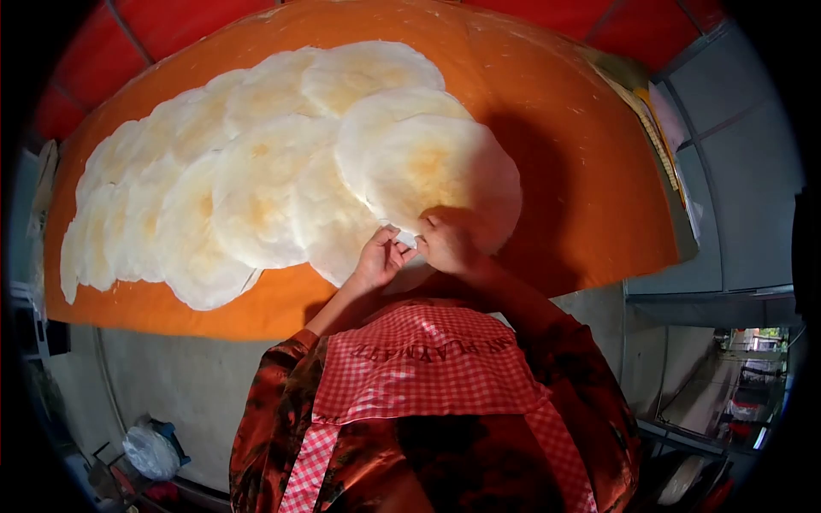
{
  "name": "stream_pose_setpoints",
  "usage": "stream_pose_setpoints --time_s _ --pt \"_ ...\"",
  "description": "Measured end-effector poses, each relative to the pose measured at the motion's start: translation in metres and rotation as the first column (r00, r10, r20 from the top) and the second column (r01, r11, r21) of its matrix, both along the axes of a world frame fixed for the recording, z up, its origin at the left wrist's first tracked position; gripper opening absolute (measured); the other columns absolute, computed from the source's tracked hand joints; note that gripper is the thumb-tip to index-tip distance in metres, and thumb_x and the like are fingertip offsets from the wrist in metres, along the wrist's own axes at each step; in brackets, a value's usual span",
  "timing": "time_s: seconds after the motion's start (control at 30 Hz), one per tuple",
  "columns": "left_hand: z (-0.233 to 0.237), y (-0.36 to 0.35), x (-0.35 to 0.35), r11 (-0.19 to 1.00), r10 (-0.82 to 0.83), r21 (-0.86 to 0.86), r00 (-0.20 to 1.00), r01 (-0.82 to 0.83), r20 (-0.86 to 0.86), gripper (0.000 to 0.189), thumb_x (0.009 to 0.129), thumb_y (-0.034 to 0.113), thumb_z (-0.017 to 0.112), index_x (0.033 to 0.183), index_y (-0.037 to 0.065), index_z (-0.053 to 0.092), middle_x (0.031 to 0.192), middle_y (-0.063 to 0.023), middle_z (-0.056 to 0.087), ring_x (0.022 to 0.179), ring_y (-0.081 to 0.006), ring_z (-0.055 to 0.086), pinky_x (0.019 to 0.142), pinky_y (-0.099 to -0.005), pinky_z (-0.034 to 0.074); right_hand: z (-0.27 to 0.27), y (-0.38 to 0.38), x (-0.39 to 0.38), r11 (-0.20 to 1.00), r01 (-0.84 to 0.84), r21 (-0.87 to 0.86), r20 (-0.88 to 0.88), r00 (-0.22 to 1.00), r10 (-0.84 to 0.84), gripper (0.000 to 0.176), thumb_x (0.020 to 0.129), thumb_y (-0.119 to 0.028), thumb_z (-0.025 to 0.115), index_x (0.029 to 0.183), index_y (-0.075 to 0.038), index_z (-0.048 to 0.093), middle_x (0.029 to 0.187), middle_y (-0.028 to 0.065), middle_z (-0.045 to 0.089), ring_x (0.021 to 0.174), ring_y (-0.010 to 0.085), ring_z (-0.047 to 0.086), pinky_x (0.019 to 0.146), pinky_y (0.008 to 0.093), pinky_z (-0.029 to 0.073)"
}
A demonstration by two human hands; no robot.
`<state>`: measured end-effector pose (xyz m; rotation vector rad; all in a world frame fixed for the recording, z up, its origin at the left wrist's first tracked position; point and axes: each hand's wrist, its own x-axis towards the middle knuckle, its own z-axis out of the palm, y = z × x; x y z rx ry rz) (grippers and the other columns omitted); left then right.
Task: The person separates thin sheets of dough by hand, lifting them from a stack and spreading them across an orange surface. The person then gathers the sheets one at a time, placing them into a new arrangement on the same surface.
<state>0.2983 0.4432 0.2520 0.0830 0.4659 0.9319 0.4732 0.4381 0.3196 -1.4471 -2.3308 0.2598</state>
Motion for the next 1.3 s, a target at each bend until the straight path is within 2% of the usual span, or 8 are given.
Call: stream_pose_setpoints --time_s 0.2,0.4,0.53,0.73,0.83,0.87,1.13,1.3 --pt "-0.002 0.000 0.008 0.999 0.035 -0.001 0.972 -0.037 -0.231 0.015 0.095 0.011 0.050 0.110 0.010 0.052 0.104 -0.0069 0.063 0.087 -0.0220 0.065 0.077 -0.0406 0.058 -0.008 0.006 -0.008 0.989 -0.075 0.125 0.204 0.978 0.048 0.028 0.073 -0.011 0.061 0.098 0.001 0.059 0.087 0.0154 0.062 0.075 0.0339 0.062 0.062 0.0426 0.051" --pt "0.011 0.004 0.017 0.997 0.064 -0.020 0.943 -0.074 -0.328 0.008 0.094 0.010 0.054 0.102 0.010 0.052 0.090 -0.0055 0.058 0.070 -0.0196 0.061 0.063 -0.0381 0.060 0.005 0.004 -0.024 0.976 0.082 0.201 0.113 0.988 -0.106 0.024 0.069 -0.008 0.060 0.092 0.001 0.061 0.084 0.0165 0.062 0.074 0.0332 0.062 0.061 0.0411 0.051" --pt "0.033 0.003 0.018 0.997 0.044 -0.032 0.898 -0.064 -0.438 0.011 0.093 0.015 0.060 0.095 0.010 0.050 0.073 -0.0016 0.048 0.057 -0.0150 0.049 0.064 -0.0390 0.060 -0.015 0.039 0.005 0.973 0.001 0.232 0.375 0.923 -0.090 0.016 0.072 -0.008 0.059 0.086 0.000 0.061 0.076 0.0163 0.061 0.065 0.0259 0.060 0.056 0.0367 0.048" --pt "0.020 -0.002 0.011 0.993 0.027 -0.092 0.883 -0.080 -0.469 0.016 0.093 0.018 0.061 0.091 0.008 0.048 0.063 0.0003 0.038 0.052 -0.0122 0.041 0.067 -0.0396 0.061 0.180 0.062 0.052 0.995 0.074 0.069 -0.284 0.957 -0.051 0.008 0.081 -0.010 0.055 0.074 -0.008 0.058 0.068 0.0047 0.056 0.063 0.0201 0.055 0.056 0.0359 0.045" --pt "0.018 -0.001 0.010 0.994 0.037 -0.076 0.891 -0.080 -0.452 0.017 0.093 0.018 0.060 0.092 0.006 0.049 0.064 -0.0005 0.039 0.053 -0.0128 0.043 0.068 -0.0396 0.061 0.207 0.071 0.051 0.943 0.188 0.276 0.212 0.945 -0.251 0.011 0.084 -0.012 0.053 0.074 -0.009 0.057 0.069 0.0066 0.058 0.065 0.0229 0.057 0.060 0.0385 0.046" --pt "0.018 0.000 0.010 0.995 0.034 -0.069 0.895 -0.072 -0.445 0.017 0.094 0.018 0.060 0.093 0.006 0.049 0.065 -0.0009 0.039 0.053 -0.0131 0.045 0.068 -0.0395 0.061 0.200 0.055 0.044 0.967 0.143 0.210 0.162 0.971 -0.179 0.019 0.088 -0.013 0.045 0.078 -0.006 0.060 0.077 0.0190 0.065 0.071 0.0364 0.063 0.064 0.0476 0.050" --pt "0.039 -0.005 0.009 0.996 0.023 -0.078 0.937 -0.053 -0.347 0.016 0.097 0.017 0.051 0.101 0.002 0.049 0.073 -0.0058 0.050 0.061 -0.0199 0.060 0.067 -0.0397 0.062 -0.015 -0.012 0.015 0.978 0.022 0.205 0.165 0.985 -0.057 0.004 0.073 -0.008 0.057 0.076 -0.006 0.058 0.075 0.0122 0.059 0.070 0.0312 0.061 0.059 0.0426 0.050" --pt "0.025 -0.005 0.006 0.999 -0.012 -0.034 0.916 -0.002 -0.401 0.015 0.098 0.017 0.047 0.100 0.002 0.048 0.082 -0.0103 0.058 0.071 -0.0235 0.064 0.069 -0.0388 0.062 -0.006 -0.007 0.013 0.978 0.056 0.201 0.232 0.967 -0.103 0.008 0.072 -0.008 0.056 0.076 -0.005 0.061 0.076 0.0124 0.063 0.073 0.0285 0.064 0.058 0.0391 0.052"
